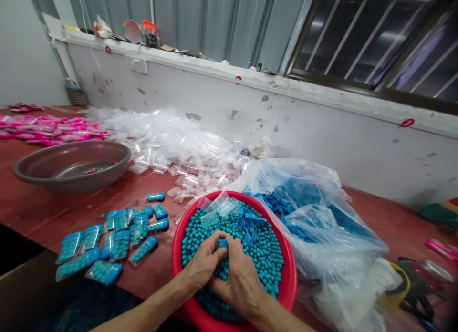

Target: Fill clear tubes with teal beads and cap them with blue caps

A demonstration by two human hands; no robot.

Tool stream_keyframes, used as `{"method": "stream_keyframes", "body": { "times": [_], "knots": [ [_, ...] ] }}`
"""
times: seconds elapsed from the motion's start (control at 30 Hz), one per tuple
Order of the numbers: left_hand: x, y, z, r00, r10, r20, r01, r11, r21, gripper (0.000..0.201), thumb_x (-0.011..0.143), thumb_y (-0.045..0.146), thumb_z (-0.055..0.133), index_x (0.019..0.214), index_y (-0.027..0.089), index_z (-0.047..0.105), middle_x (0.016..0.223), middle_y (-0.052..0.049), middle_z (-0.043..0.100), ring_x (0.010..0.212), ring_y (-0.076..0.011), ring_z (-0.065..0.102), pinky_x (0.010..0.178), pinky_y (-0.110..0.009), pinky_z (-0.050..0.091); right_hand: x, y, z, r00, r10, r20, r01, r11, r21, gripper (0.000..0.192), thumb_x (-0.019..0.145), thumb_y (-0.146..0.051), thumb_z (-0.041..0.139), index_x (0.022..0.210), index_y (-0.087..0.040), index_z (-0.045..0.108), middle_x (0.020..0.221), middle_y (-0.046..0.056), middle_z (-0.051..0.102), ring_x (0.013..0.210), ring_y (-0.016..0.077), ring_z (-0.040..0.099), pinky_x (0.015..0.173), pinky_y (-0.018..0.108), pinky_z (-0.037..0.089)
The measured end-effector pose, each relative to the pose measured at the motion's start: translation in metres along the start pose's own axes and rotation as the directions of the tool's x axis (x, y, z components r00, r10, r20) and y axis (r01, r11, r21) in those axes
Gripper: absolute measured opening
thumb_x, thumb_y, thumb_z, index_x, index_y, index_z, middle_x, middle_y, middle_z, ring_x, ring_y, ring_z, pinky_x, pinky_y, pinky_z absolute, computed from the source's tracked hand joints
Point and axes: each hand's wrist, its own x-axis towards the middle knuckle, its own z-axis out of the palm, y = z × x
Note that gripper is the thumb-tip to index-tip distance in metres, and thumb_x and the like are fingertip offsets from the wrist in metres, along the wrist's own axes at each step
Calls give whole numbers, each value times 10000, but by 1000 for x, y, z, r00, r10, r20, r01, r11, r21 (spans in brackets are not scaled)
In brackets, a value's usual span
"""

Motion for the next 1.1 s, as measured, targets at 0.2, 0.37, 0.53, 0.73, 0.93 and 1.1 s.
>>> {"method": "stream_keyframes", "body": {
  "times": [0.2,0.37,0.53,0.73,0.93,1.1],
  "knots": [
    [-2,4,4,995,41,-96,-25,986,162,197,788,253,421,931,183,537,808,17,581,785,-149,523,733,-247,406,3,-7,0,996,37,81,-35,999,-28,716,631,-246,605,1249,-25,319,1006,180,507,787,286,578,652,409,486],
    [-9,11,-6,991,43,-126,1,946,325,213,796,267,413,959,196,531,816,11,595,779,-154,549,734,-250,416,2,17,-9,980,-73,185,47,989,141,795,724,-293,590,1366,-135,148,1159,144,490,944,248,552,767,357,461],
    [-23,22,-69,927,91,-365,106,867,486,385,799,387,396,1131,211,479,922,-16,621,857,-194,577,750,-286,445,34,30,-24,983,-140,121,136,990,40,420,850,-204,417,1269,-186,386,1098,82,550,970,201,538,838,303,417],
    [-28,23,-129,696,264,-668,419,606,676,474,802,363,356,1242,195,409,986,-82,628,864,-235,608,750,-353,464,95,3,-11,939,-207,274,286,912,-294,447,853,-105,321,1268,-270,349,1106,68,526,894,199,548,672,278,441],
    [-32,11,-89,767,403,-499,122,672,731,332,807,324,374,1044,175,553,1027,-73,621,938,-203,579,830,-335,457,95,13,1,913,-119,391,265,901,-344,227,858,-180,351,966,-191,550,920,80,552,723,189,566,601,276,419],
    [-31,14,-30,935,299,-188,-63,666,744,286,825,222,374,1023,223,580,973,-53,618,920,-188,557,833,-322,438,57,39,-5,909,-44,414,185,934,-307,159,802,-192,472,940,-135,525,895,85,556,775,181,556,663,260,415]
  ]
}}
